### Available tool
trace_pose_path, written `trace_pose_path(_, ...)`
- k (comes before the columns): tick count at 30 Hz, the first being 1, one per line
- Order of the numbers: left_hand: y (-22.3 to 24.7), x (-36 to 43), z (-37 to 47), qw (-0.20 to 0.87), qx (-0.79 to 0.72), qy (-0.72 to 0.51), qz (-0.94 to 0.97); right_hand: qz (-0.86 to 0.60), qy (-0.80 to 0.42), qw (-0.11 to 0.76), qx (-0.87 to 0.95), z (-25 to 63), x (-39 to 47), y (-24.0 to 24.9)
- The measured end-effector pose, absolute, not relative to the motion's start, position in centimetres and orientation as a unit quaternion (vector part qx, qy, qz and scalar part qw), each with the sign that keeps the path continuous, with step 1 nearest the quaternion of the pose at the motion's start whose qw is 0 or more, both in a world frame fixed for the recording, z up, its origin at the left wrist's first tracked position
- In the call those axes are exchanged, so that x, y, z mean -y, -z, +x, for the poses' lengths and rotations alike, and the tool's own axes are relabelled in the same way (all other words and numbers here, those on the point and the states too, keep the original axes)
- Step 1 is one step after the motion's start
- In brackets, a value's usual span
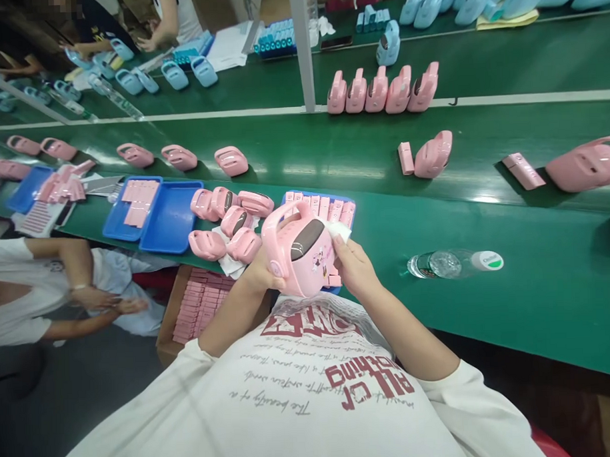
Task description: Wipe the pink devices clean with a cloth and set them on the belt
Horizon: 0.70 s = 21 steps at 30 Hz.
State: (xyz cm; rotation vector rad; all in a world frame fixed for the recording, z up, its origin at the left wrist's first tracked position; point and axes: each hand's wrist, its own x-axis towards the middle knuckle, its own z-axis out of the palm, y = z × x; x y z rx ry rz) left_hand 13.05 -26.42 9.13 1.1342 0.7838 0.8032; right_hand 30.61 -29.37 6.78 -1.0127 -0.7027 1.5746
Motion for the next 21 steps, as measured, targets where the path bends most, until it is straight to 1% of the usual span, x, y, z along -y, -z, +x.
trace_pose_path(3, -10.1, 26.8, 13.6, 0.687, -0.308, -0.364, 0.548, -0.454, -0.648, 0.550, 0.267, 30.2, 29.5, -7.4)
trace_pose_path(5, -10.1, 27.0, 13.9, 0.656, -0.313, -0.370, 0.579, -0.463, -0.648, 0.556, 0.236, 29.8, 29.7, -7.8)
trace_pose_path(8, -9.6, 27.2, 13.9, 0.589, -0.322, -0.385, 0.634, -0.439, -0.697, 0.539, 0.176, 29.2, 30.0, -8.2)
trace_pose_path(11, -9.4, 26.9, 13.5, 0.546, -0.287, -0.358, 0.701, -0.387, -0.744, 0.531, 0.124, 28.6, 30.2, -8.1)
trace_pose_path(13, -9.6, 26.5, 13.2, 0.509, -0.242, -0.332, 0.756, -0.368, -0.737, 0.555, 0.116, 28.3, 30.2, -7.9)
trace_pose_path(15, -9.8, 26.4, 13.1, 0.451, -0.211, -0.324, 0.804, -0.364, -0.710, 0.591, 0.117, 28.2, 30.1, -7.8)
trace_pose_path(18, -9.9, 27.2, 13.4, 0.370, -0.223, -0.347, 0.833, -0.377, -0.650, 0.650, 0.116, 28.2, 29.9, -7.5)
trace_pose_path(21, -9.5, 28.6, 14.1, 0.352, -0.234, -0.366, 0.829, -0.390, -0.583, 0.701, 0.125, 28.2, 30.0, -7.1)
